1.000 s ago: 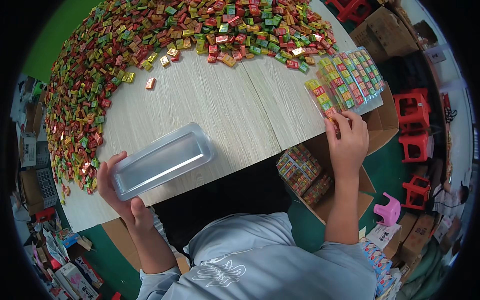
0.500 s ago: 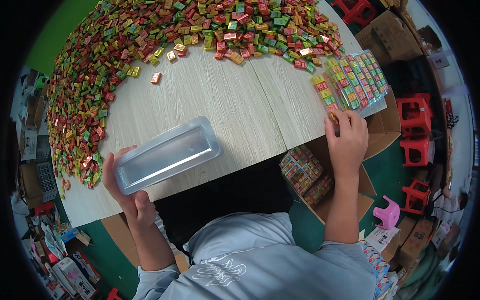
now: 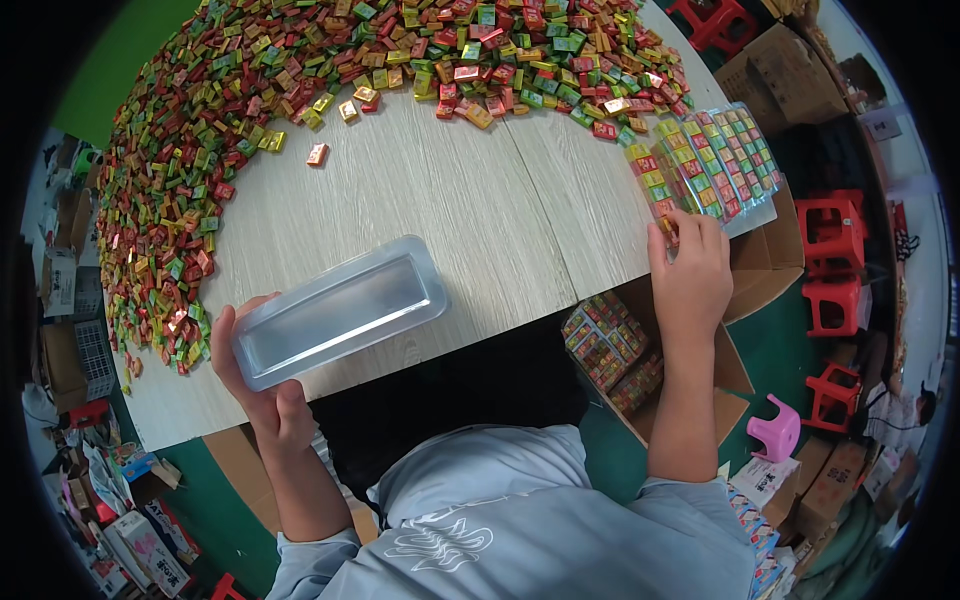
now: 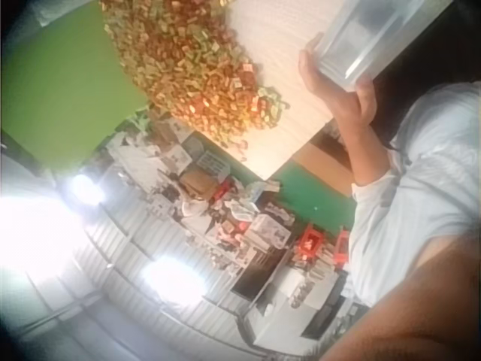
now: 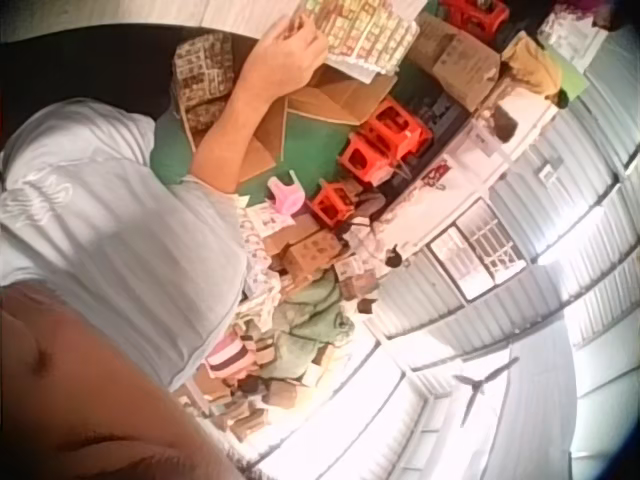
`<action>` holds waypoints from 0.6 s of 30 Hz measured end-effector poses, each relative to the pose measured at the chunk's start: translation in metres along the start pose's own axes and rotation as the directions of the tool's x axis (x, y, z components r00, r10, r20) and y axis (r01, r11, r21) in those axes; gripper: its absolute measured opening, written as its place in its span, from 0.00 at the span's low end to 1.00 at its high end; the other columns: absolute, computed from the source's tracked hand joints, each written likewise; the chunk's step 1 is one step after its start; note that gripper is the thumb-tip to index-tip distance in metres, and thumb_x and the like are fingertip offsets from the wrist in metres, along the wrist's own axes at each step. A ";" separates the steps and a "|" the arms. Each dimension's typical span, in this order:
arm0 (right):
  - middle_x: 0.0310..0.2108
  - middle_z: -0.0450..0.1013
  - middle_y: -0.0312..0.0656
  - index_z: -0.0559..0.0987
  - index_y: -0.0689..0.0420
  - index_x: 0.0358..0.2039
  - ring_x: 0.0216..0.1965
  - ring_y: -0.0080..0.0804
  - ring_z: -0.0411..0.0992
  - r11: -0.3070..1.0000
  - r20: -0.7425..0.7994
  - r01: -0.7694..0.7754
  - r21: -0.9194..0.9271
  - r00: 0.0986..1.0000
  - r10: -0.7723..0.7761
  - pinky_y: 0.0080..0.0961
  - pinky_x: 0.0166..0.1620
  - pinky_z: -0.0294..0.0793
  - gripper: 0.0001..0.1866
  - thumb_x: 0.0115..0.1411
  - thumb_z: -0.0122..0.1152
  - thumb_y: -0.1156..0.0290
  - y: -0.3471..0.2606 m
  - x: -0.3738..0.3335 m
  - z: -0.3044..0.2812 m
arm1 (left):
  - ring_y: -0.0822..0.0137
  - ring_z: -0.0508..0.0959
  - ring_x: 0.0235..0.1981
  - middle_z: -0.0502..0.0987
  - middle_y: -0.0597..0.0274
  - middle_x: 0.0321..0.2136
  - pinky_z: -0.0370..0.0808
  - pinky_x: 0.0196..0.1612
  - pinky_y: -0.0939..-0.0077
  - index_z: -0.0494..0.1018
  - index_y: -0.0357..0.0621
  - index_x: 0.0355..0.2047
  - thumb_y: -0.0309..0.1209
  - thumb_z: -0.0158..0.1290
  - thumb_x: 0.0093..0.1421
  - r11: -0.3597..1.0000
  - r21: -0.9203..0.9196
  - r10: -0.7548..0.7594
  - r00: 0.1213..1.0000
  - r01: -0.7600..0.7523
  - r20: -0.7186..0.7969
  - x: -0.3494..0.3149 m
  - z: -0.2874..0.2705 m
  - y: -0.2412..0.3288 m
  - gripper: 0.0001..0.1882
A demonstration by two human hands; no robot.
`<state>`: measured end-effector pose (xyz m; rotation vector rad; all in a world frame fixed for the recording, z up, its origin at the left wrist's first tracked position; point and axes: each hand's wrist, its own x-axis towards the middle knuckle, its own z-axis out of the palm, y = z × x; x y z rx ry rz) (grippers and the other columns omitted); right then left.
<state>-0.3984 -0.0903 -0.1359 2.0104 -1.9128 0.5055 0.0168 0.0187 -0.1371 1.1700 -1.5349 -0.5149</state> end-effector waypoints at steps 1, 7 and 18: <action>0.42 0.76 0.40 0.81 0.56 0.44 0.45 0.42 0.76 1.000 0.002 -0.006 0.009 1.000 0.006 0.38 0.45 0.79 0.12 0.65 0.69 0.64 0.000 0.000 0.000 | 0.52 0.74 0.56 0.69 0.34 0.60 0.71 0.60 0.56 0.46 0.42 0.75 0.43 0.58 0.67 1.000 0.003 0.004 1.000 -0.004 0.005 0.000 0.000 0.000 0.45; 0.44 0.75 0.42 0.82 0.57 0.45 0.45 0.43 0.76 0.997 0.048 -0.067 0.044 0.997 0.065 0.39 0.47 0.76 0.11 0.68 0.64 0.64 -0.003 0.000 -0.007 | 0.52 0.74 0.56 0.69 0.34 0.60 0.71 0.60 0.56 0.46 0.42 0.74 0.41 0.58 0.67 1.000 0.019 0.013 1.000 -0.013 0.022 0.001 -0.002 0.000 0.44; 0.46 0.76 0.45 0.82 0.57 0.48 0.50 0.47 0.74 0.997 0.002 0.047 -0.062 0.999 -0.047 0.43 0.53 0.74 0.12 0.69 0.63 0.65 0.027 0.036 -0.003 | 0.52 0.74 0.57 0.68 0.33 0.61 0.71 0.60 0.56 0.45 0.41 0.75 0.41 0.58 0.67 1.000 0.029 0.010 0.999 -0.011 0.031 0.001 -0.003 -0.001 0.45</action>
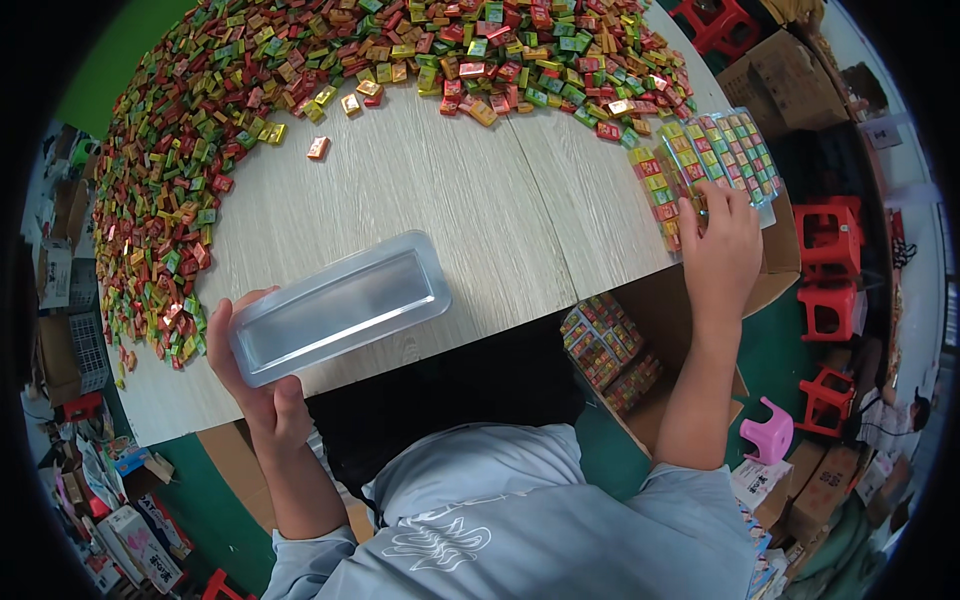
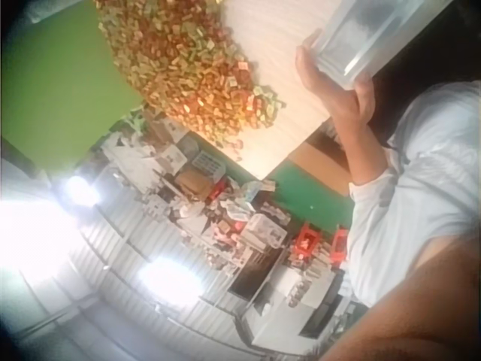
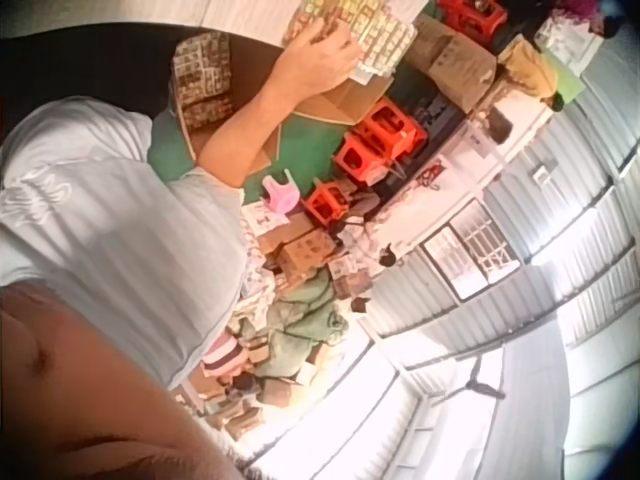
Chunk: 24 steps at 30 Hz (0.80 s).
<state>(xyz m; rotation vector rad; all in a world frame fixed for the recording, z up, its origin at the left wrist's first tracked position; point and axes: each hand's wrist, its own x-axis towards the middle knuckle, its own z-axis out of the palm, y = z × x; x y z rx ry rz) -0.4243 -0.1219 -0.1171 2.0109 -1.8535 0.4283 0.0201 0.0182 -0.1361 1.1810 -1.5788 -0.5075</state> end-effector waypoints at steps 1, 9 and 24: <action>0.46 0.76 0.45 0.82 0.57 0.47 0.50 0.47 0.75 1.000 -0.012 -0.012 0.012 1.000 0.012 0.43 0.53 0.74 0.12 0.69 0.62 0.65 0.001 0.000 0.001 | 0.52 0.74 0.57 0.68 0.33 0.61 0.71 0.59 0.56 0.45 0.41 0.75 0.42 0.59 0.67 1.000 -0.017 0.005 1.000 -0.005 0.003 0.000 0.001 0.000 0.45; 0.45 0.76 0.38 0.82 0.53 0.47 0.48 0.43 0.75 1.000 -0.048 -0.019 -0.021 0.999 0.018 0.41 0.50 0.77 0.11 0.67 0.65 0.65 0.005 -0.002 0.003 | 0.50 0.73 0.59 0.66 0.33 0.62 0.71 0.61 0.54 0.44 0.42 0.75 0.43 0.59 0.67 0.995 -0.077 -0.067 0.998 0.066 -0.007 -0.006 0.003 -0.007 0.47; 0.44 0.77 0.43 0.82 0.56 0.46 0.48 0.45 0.76 1.000 -0.037 -0.023 -0.012 0.999 0.022 0.41 0.51 0.75 0.09 0.68 0.62 0.68 0.003 -0.006 -0.002 | 0.49 0.69 0.65 0.66 0.39 0.64 0.65 0.67 0.51 0.46 0.37 0.75 0.52 0.57 0.66 0.971 -0.148 -0.189 0.982 0.190 0.020 -0.012 0.007 -0.014 0.50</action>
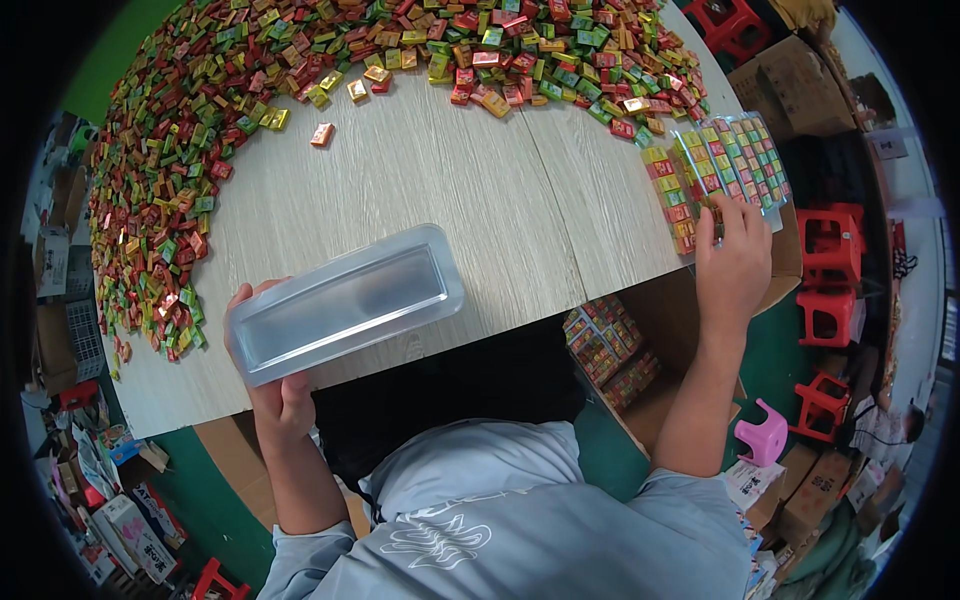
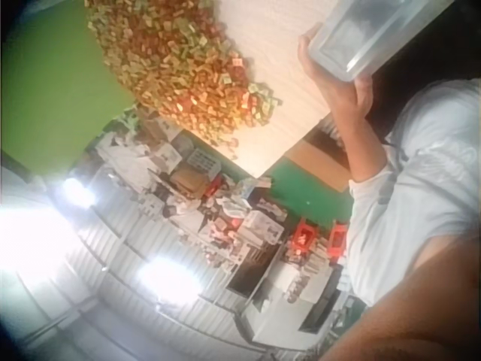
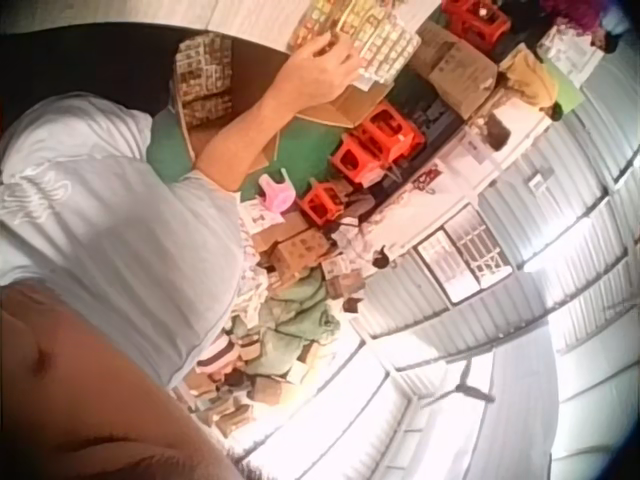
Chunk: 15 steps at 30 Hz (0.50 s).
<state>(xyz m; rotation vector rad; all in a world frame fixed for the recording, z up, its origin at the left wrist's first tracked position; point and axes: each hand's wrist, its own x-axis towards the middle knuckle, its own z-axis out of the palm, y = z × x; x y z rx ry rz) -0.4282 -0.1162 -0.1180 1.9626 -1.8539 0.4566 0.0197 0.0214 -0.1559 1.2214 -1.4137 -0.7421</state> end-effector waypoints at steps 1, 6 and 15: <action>0.44 0.77 0.43 0.82 0.56 0.46 0.48 0.45 0.76 1.000 -0.010 0.006 0.006 1.000 -0.006 0.41 0.51 0.75 0.09 0.68 0.62 0.68 0.001 -0.002 0.001 | 0.49 0.71 0.63 0.66 0.36 0.64 0.68 0.65 0.51 0.46 0.39 0.75 0.47 0.59 0.64 1.000 -0.021 0.017 1.000 -0.016 0.008 -0.001 -0.001 -0.003 0.49; 0.44 0.77 0.43 0.82 0.56 0.46 0.48 0.44 0.76 1.000 -0.017 0.017 0.023 1.000 -0.016 0.40 0.51 0.75 0.10 0.68 0.63 0.68 -0.001 -0.003 0.002 | 0.47 0.72 0.61 0.65 0.33 0.64 0.70 0.62 0.52 0.47 0.41 0.75 0.49 0.62 0.62 0.999 -0.035 -0.016 1.000 0.015 -0.012 -0.004 -0.002 -0.002 0.51; 0.45 0.79 0.42 0.83 0.56 0.47 0.48 0.45 0.75 0.978 -0.201 0.207 0.037 0.960 -0.195 0.40 0.53 0.74 0.10 0.69 0.63 0.68 -0.022 0.031 -0.028 | 0.54 0.78 0.54 0.76 0.44 0.55 0.68 0.60 0.56 0.57 0.36 0.71 0.73 0.42 0.67 0.962 0.206 0.202 0.974 -0.177 -0.106 0.041 -0.040 0.018 0.53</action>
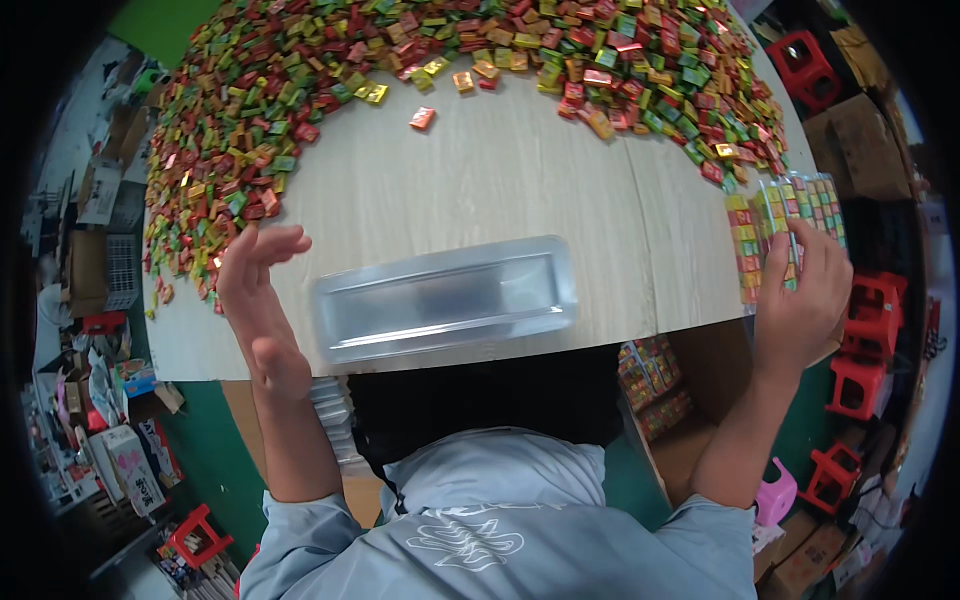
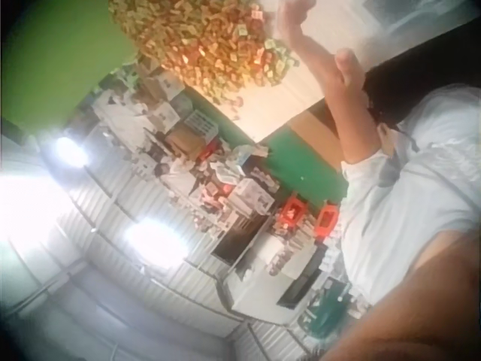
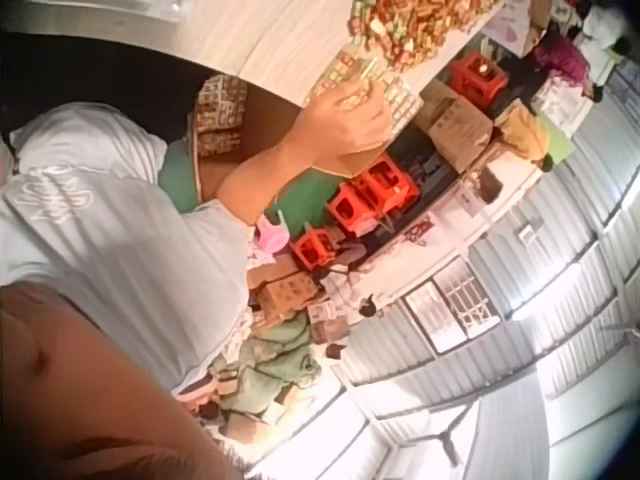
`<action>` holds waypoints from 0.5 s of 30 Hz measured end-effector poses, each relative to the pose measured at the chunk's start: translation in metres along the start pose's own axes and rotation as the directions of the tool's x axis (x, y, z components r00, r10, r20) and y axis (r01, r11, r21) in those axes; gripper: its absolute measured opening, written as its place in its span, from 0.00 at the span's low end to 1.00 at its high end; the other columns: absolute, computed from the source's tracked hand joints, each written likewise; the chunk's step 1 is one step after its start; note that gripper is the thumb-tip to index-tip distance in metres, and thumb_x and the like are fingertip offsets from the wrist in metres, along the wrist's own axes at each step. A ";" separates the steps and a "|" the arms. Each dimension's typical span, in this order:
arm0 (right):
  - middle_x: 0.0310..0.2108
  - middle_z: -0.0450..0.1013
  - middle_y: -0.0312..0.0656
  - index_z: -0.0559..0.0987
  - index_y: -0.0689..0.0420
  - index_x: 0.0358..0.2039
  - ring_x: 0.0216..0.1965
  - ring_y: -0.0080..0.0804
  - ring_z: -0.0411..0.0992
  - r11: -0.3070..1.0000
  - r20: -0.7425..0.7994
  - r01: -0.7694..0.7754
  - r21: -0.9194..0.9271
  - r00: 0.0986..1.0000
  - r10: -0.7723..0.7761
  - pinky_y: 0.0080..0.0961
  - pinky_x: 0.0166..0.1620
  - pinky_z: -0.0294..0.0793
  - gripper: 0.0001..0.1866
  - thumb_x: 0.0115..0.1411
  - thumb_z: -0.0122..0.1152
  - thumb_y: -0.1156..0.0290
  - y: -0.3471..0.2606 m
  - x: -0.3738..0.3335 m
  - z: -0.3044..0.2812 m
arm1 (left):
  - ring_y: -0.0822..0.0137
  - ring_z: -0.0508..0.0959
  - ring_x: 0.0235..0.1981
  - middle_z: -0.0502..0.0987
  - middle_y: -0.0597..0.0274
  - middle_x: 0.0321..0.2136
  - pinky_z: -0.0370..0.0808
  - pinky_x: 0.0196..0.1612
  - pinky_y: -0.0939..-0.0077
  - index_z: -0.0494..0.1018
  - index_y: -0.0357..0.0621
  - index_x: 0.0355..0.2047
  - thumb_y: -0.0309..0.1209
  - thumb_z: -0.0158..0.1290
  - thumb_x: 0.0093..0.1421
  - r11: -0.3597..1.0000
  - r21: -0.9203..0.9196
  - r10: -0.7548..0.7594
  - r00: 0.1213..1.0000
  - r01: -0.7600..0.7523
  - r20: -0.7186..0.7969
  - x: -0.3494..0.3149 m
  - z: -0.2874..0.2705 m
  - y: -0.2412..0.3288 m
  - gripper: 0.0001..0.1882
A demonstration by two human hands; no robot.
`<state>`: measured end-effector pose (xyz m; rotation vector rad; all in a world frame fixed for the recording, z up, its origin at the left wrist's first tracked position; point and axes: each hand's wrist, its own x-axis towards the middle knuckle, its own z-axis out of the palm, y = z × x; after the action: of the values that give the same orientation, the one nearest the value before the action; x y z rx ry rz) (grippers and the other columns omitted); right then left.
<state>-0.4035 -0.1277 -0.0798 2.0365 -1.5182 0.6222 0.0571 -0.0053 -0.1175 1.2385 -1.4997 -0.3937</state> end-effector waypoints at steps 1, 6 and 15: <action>0.45 0.80 0.44 0.82 0.58 0.46 0.48 0.44 0.75 0.991 -0.004 0.020 0.129 1.000 -0.020 0.39 0.54 0.73 0.09 0.68 0.63 0.70 -0.016 0.012 0.000 | 0.55 0.77 0.53 0.77 0.46 0.55 0.69 0.59 0.57 0.61 0.35 0.68 0.69 0.44 0.68 0.999 0.047 0.014 1.000 -0.014 -0.003 0.011 -0.001 0.001 0.48; 0.44 0.78 0.46 0.82 0.60 0.44 0.50 0.46 0.76 0.778 0.083 0.263 0.570 0.924 -0.373 0.40 0.55 0.73 0.08 0.66 0.64 0.72 -0.111 0.088 0.030 | 0.60 0.77 0.51 0.78 0.54 0.49 0.70 0.60 0.65 0.74 0.40 0.56 0.36 0.55 0.69 0.989 0.145 -0.050 0.962 0.011 0.268 0.088 0.001 -0.016 0.19; 0.42 0.75 0.47 0.79 0.55 0.52 0.46 0.49 0.75 0.754 0.142 0.401 0.520 0.830 -0.539 0.43 0.51 0.75 0.18 0.61 0.67 0.68 -0.208 0.125 0.119 | 0.48 0.70 0.63 0.73 0.54 0.59 0.66 0.66 0.51 0.73 0.44 0.61 0.37 0.61 0.62 0.771 0.575 -0.025 0.889 -0.274 0.458 0.100 0.062 -0.068 0.27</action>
<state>-0.1638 -0.2465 -0.1185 2.8666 -0.9504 0.5349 0.0504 -0.1388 -0.1402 1.6200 -2.2205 -0.0632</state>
